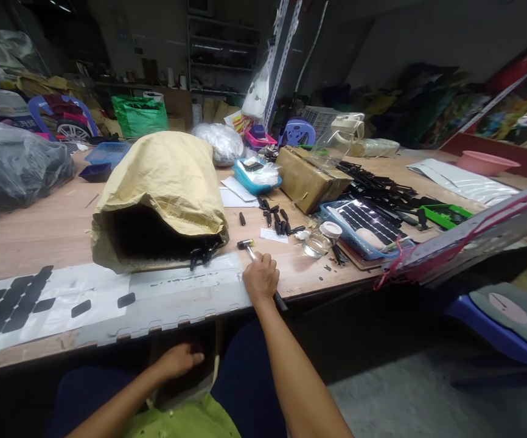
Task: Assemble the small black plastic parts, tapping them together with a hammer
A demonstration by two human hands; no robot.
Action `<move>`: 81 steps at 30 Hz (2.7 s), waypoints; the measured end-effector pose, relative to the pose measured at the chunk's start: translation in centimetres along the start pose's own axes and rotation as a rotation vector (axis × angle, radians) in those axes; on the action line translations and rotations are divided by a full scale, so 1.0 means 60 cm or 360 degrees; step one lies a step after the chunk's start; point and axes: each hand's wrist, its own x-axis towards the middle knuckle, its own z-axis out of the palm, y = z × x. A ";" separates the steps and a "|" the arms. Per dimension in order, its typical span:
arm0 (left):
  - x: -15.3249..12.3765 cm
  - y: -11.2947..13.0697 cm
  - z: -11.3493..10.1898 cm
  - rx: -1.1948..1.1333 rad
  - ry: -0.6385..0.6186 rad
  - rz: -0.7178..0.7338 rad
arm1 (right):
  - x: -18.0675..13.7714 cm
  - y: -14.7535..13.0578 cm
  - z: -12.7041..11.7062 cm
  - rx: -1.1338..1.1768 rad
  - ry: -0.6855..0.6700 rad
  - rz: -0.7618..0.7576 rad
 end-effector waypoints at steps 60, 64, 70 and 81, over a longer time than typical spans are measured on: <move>0.032 0.069 -0.181 0.0335 0.0991 0.0467 | -0.163 -0.063 -0.088 0.1385 -0.0339 -0.0643; 0.033 0.070 -0.180 0.0322 0.0988 0.0467 | -0.169 -0.067 -0.090 0.1179 -0.0362 -0.0652; 0.036 0.068 -0.179 0.0293 0.0986 0.0462 | -0.170 -0.071 -0.098 0.1175 -0.0267 -0.0698; 0.033 0.072 -0.179 0.0276 0.0977 0.0469 | -0.175 -0.075 -0.087 0.1193 -0.0285 -0.0741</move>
